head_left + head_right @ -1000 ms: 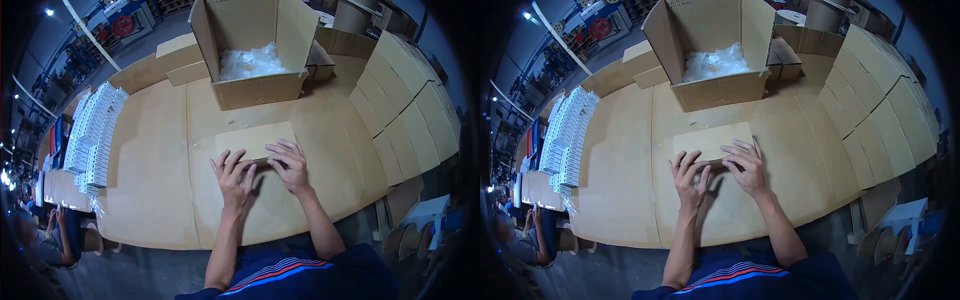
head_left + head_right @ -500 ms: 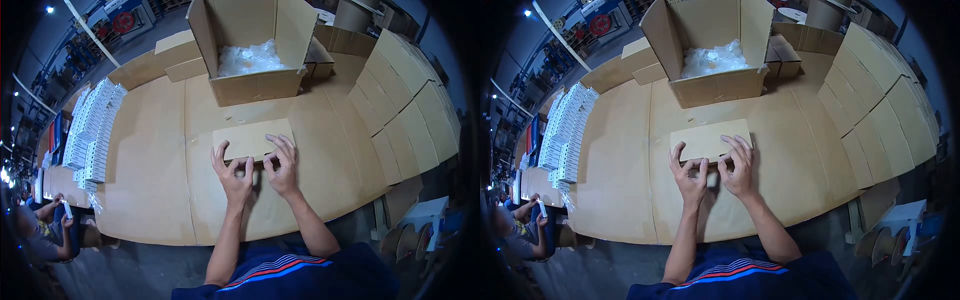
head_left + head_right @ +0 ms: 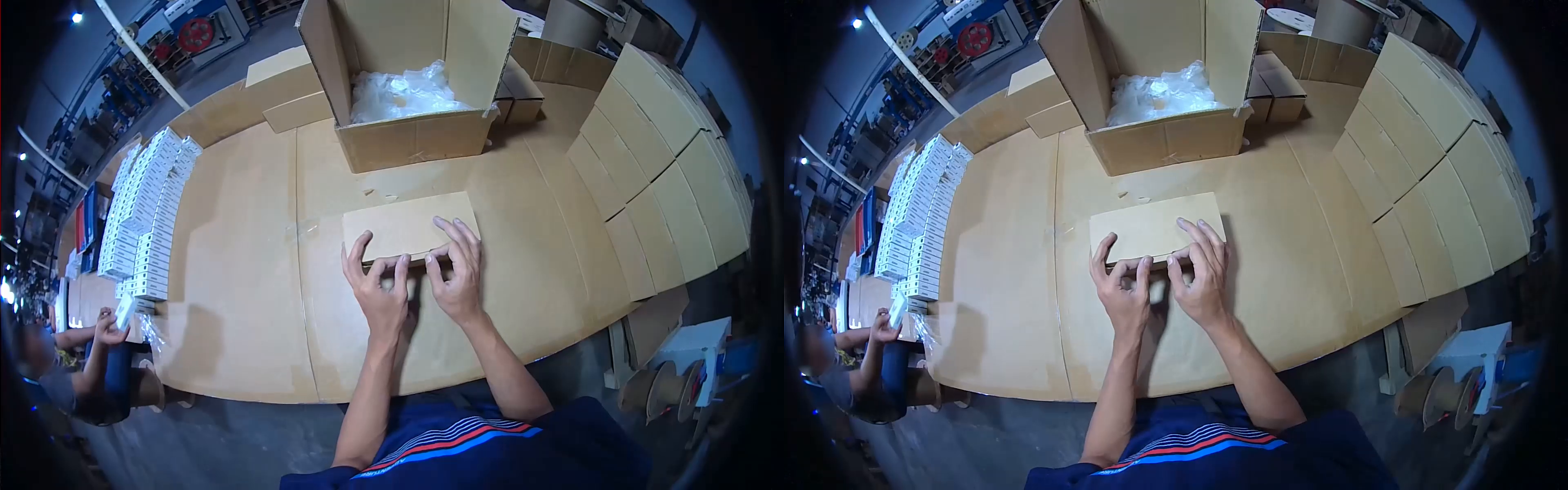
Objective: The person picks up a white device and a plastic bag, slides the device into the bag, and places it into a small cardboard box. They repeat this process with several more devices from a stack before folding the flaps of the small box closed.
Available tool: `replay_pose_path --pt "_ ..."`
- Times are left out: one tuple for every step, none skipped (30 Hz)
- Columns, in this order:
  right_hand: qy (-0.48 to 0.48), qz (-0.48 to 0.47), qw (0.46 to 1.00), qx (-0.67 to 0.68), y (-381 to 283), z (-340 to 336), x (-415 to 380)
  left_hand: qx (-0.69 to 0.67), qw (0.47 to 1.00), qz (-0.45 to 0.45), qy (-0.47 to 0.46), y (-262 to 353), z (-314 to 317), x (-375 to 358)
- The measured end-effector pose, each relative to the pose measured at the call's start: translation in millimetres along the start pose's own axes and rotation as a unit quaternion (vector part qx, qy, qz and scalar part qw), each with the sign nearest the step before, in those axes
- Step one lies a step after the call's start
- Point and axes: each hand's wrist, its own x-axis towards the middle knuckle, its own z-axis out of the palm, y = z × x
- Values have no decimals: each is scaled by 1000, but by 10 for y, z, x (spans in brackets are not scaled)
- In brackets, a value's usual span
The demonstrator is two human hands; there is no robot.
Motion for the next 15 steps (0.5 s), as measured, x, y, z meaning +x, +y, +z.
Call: replay_pose_path --pt "0 -9 1000 -3 33 -14 -5 11 1000 10 3 -22 12 -8" --pt "7 -7 1000 9 48 -38 -8 21 1000 21 6 -32 21 -16" --pt "14 -5 1000 20 54 -67 0 40 997 59 7 -35 -2 -21" --pt "21 -4 999 31 72 -100 15 26 998 63 -3 -35 -43 -10" --pt "-6 -32 999 -3 144 -170 37 12 998 67 -13 -38 -98 12" --pt "-1 -31 999 5 172 -223 92 -1 997 72 -22 -54 -140 51" --pt "3 -31 999 14 177 -283 169 -78 996 42 -6 -124 -129 100" --pt "7 -29 999 21 211 -339 234 -44 997 65 1 -209 -182 193" --pt "-13 -32 999 7 344 -366 290 -6 995 97 -32 -201 -266 320" --pt "-30 -11 998 63 408 -362 349 32 989 129 -64 -169 -313 424" --pt "-47 11 992 120 454 -351 405 13 988 130 -88 -182 -272 487" --pt "-64 33 982 176 510 -337 451 -5 985 129 -110 -216 -223 532" --pt "-111 18 984 139 596 -324 503 -20 985 123 -117 -247 -186 537" --pt "-111 24 984 136 622 -292 507 -35 985 116 -123 -277 -149 544" --pt "-110 32 984 135 620 -257 514 -47 987 101 -114 -279 -115 533"
